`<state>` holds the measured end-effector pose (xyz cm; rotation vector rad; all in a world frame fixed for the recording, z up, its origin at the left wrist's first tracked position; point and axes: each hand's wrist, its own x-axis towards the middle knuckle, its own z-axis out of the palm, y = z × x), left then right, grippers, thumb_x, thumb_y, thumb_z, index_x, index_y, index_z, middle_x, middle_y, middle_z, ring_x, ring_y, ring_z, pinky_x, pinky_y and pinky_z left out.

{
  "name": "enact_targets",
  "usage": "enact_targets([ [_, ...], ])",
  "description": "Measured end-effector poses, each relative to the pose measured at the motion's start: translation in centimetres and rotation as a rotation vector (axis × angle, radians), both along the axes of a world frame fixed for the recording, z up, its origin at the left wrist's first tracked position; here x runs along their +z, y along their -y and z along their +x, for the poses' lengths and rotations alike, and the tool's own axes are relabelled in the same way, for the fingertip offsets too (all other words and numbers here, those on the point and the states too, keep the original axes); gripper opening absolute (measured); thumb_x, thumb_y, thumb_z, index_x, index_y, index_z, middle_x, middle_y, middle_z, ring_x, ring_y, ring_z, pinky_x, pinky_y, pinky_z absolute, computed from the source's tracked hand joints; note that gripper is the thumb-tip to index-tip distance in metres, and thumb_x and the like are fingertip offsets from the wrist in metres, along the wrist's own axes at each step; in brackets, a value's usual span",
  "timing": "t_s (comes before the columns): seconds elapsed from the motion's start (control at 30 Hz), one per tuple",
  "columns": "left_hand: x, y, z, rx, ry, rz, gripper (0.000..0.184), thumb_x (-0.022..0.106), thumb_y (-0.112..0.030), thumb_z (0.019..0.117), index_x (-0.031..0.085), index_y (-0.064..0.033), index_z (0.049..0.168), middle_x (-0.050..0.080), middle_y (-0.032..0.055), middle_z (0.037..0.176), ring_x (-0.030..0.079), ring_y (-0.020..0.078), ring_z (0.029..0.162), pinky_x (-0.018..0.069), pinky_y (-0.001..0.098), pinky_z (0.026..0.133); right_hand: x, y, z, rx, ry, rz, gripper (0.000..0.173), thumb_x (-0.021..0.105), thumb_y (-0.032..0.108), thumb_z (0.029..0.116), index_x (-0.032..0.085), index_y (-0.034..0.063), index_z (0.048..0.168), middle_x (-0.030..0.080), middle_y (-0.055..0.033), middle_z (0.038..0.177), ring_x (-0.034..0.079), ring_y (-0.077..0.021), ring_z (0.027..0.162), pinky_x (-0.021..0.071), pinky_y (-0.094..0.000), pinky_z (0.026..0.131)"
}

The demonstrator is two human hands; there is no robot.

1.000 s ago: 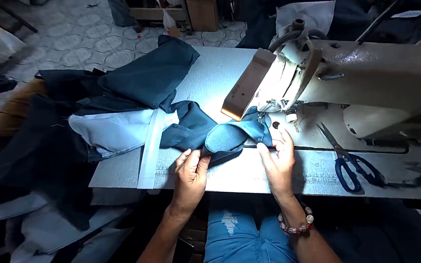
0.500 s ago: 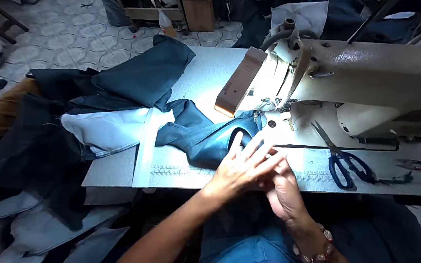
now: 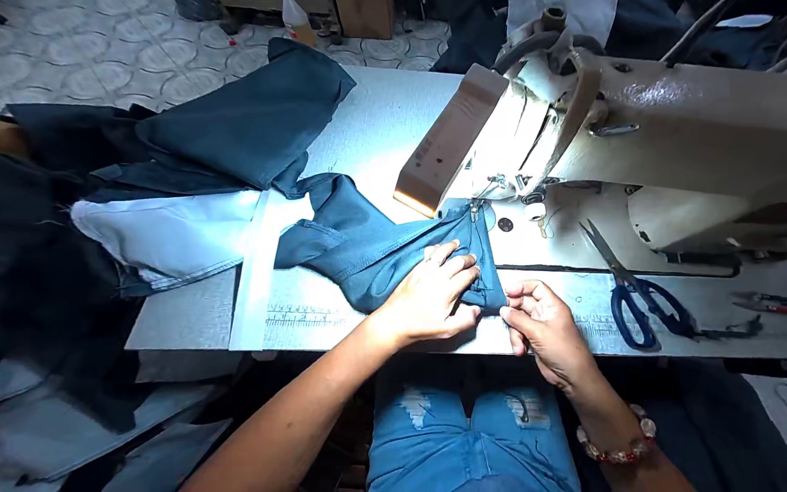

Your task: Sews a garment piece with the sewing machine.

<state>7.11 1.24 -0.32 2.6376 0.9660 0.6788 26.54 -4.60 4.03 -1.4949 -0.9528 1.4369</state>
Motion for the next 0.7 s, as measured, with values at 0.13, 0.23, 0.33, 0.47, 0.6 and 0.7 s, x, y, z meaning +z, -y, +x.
enact_targets([
  [0.13, -0.4, 0.7, 0.6, 0.049, 0.104, -0.096, 0.045, 0.042, -0.029, 0.0994, 0.073, -0.0015, 0.118, 0.065, 0.0189, 0.135, 0.049, 0.0440, 0.138, 0.0356, 0.0582, 0.113, -0.6, -0.9, 0.6, 0.053, 0.419, 0.186, 0.025, 0.060, 0.003, 0.0962, 0.061, -0.0066, 0.120, 0.064, -0.0102, 0.094, 0.056, -0.0023, 0.052, 0.0508, -0.0179, 0.050],
  [0.23, -0.3, 0.8, 0.6, 0.058, 0.105, -0.114, 0.045, 0.041, -0.026, 0.0991, 0.073, -0.0018, 0.118, 0.065, 0.0186, 0.136, 0.047, 0.0443, 0.140, 0.0373, 0.0566, 0.113, -1.2, -1.4, -0.4, 0.034, 0.683, 0.352, 0.036, 0.068, 0.017, 0.0935, 0.063, -0.0044, 0.123, 0.065, -0.0108, 0.086, 0.058, -0.0104, 0.061, 0.0512, -0.0274, 0.058],
  [0.33, -0.3, 0.9, 0.6, 0.052, 0.111, -0.108, 0.045, 0.040, -0.024, 0.0990, 0.073, -0.0011, 0.120, 0.065, 0.0190, 0.136, 0.046, 0.0443, 0.140, 0.0382, 0.0550, 0.113, -1.4, -1.9, -1.6, 0.083, 0.861, 0.393, 0.044, 0.071, 0.022, 0.0907, 0.063, -0.0066, 0.124, 0.066, -0.0140, 0.081, 0.063, -0.0247, 0.071, 0.0528, -0.0425, 0.069],
  [0.47, -0.1, 1.0, 0.6, 0.047, 0.118, -0.113, 0.044, 0.041, -0.019, 0.0972, 0.072, 0.0001, 0.121, 0.065, 0.0196, 0.136, 0.047, 0.0448, 0.140, 0.0386, 0.0546, 0.113, -1.1, -1.8, -2.3, 0.090, 0.948, 0.383, 0.035, 0.068, 0.015, 0.0911, 0.067, -0.0061, 0.119, 0.069, -0.0171, 0.082, 0.066, -0.0293, 0.072, 0.0534, -0.0459, 0.069],
  [0.6, 0.2, 0.9, 0.8, 0.056, 0.108, -0.139, 0.047, 0.038, -0.021, 0.0981, 0.072, -0.0001, 0.123, 0.065, 0.0197, 0.134, 0.048, 0.0439, 0.139, 0.0386, 0.0545, 0.112, -1.3, -1.3, -3.4, 0.074, 1.059, 0.416, 0.032, 0.062, 0.008, 0.0921, 0.069, -0.0073, 0.119, 0.072, -0.0227, 0.088, 0.071, -0.0374, 0.076, 0.0560, -0.0519, 0.068],
  [0.7, 0.3, 0.8, 1.1, 0.069, 0.110, -0.141, 0.047, 0.037, -0.022, 0.0991, 0.072, -0.0014, 0.123, 0.067, 0.0190, 0.130, 0.052, 0.0423, 0.135, 0.0358, 0.0565, 0.113, -1.8, -0.7, -4.4, 0.055, 1.234, 0.519, 0.032, 0.060, 0.003, 0.0916, 0.071, -0.0081, 0.119, 0.074, -0.0230, 0.091, 0.073, -0.0370, 0.072, 0.0578, -0.0486, 0.061],
])
